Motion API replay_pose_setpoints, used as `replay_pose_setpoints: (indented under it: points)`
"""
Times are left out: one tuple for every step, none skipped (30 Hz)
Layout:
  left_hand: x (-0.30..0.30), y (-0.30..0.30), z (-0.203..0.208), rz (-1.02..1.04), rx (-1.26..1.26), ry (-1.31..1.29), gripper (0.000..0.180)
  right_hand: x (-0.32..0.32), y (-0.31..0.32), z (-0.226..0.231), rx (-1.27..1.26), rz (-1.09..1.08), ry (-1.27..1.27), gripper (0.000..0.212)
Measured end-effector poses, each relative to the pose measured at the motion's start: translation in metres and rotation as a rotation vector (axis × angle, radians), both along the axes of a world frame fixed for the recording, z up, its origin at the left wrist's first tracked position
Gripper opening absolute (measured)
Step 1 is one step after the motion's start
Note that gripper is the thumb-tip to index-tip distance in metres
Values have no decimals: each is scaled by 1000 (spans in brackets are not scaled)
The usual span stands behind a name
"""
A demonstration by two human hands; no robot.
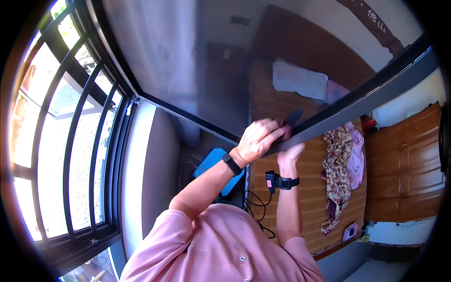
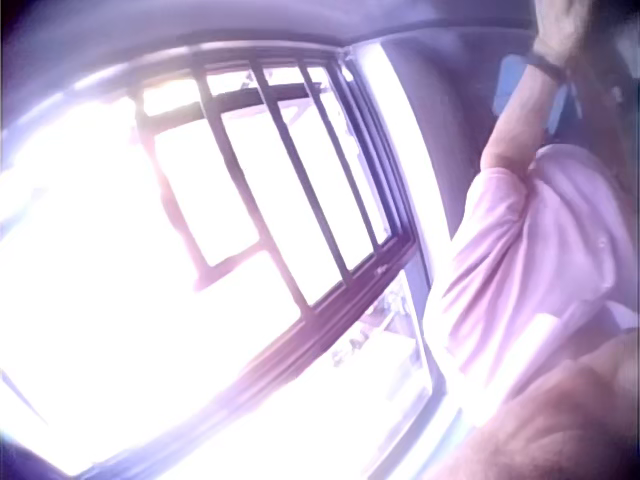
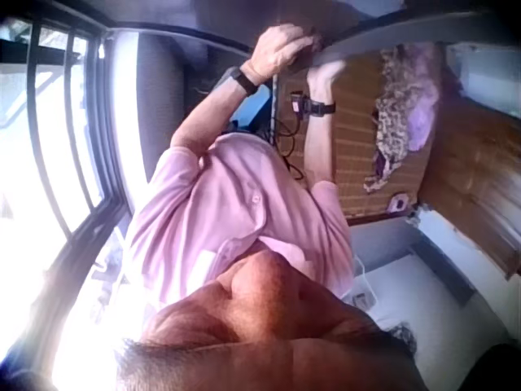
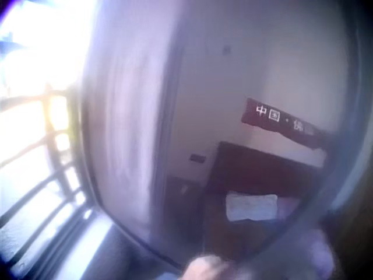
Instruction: The person cleans a window screen by scrubbing it with a brush and wiping it with a cloth.
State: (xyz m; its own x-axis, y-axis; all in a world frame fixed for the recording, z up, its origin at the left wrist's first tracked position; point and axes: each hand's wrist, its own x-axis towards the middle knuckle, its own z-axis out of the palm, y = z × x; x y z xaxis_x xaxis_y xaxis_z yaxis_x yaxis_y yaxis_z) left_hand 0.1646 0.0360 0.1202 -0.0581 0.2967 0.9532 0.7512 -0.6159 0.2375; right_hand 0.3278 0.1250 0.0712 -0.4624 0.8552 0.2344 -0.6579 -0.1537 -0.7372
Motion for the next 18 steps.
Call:
replay_pose_setpoints:
  points:
    - [-3,-7,-20,10,-91,31,43,-2,1,1,-38,-32,7,42]
    - [-10,-12,-39,50,-143,109,41,-3,1,4,-71,-65,15,42]
    - [-24,-18,-62,78,-221,181,42,-19,-12,17,-316,-428,-176,43]
    - [-32,-26,-70,116,-315,200,39,-13,-8,16,-333,-453,-175,45]
    - [-42,-33,-77,152,-409,218,36,-9,-5,15,-306,-470,-164,47]
    - [-58,-39,-73,114,-625,100,30,-8,-7,17,-298,-467,-169,47]
    - [-78,-47,-71,77,-843,-23,24,-9,-10,18,-293,-461,-175,48]
    - [-99,-53,-82,272,-665,-103,22,-11,-12,20,-298,-456,-174,48]
    - [-119,-61,-95,462,-485,-178,21,-12,-14,19,-291,-451,-173,48]
    - [-142,-66,-94,559,-451,-241,22,-12,-17,18,-284,-450,-174,49]
    - [-164,-71,-92,662,-413,-305,23,-17,-22,23,-291,-443,-179,49]
    - [-183,-78,-89,756,-453,-352,24,-28,-29,32,-259,-444,-160,48]
    - [-192,-77,-86,836,-488,-402,25,-31,-32,39,-218,-457,-141,48]
    - [-191,-74,-86,851,-505,-399,25,-32,-32,41,-218,-450,-146,48]
    - [-188,-71,-89,869,-522,-398,26,-33,-33,41,-243,-473,-133,48]
    - [-180,-67,-95,898,-453,-350,27,-33,-33,41,-269,-499,-123,47]
    - [-168,-70,-104,742,-461,-319,28,-30,-32,37,-267,-488,-131,47]
    - [-139,-62,-103,736,-500,-250,27,-22,-27,31,-262,-512,-132,45]
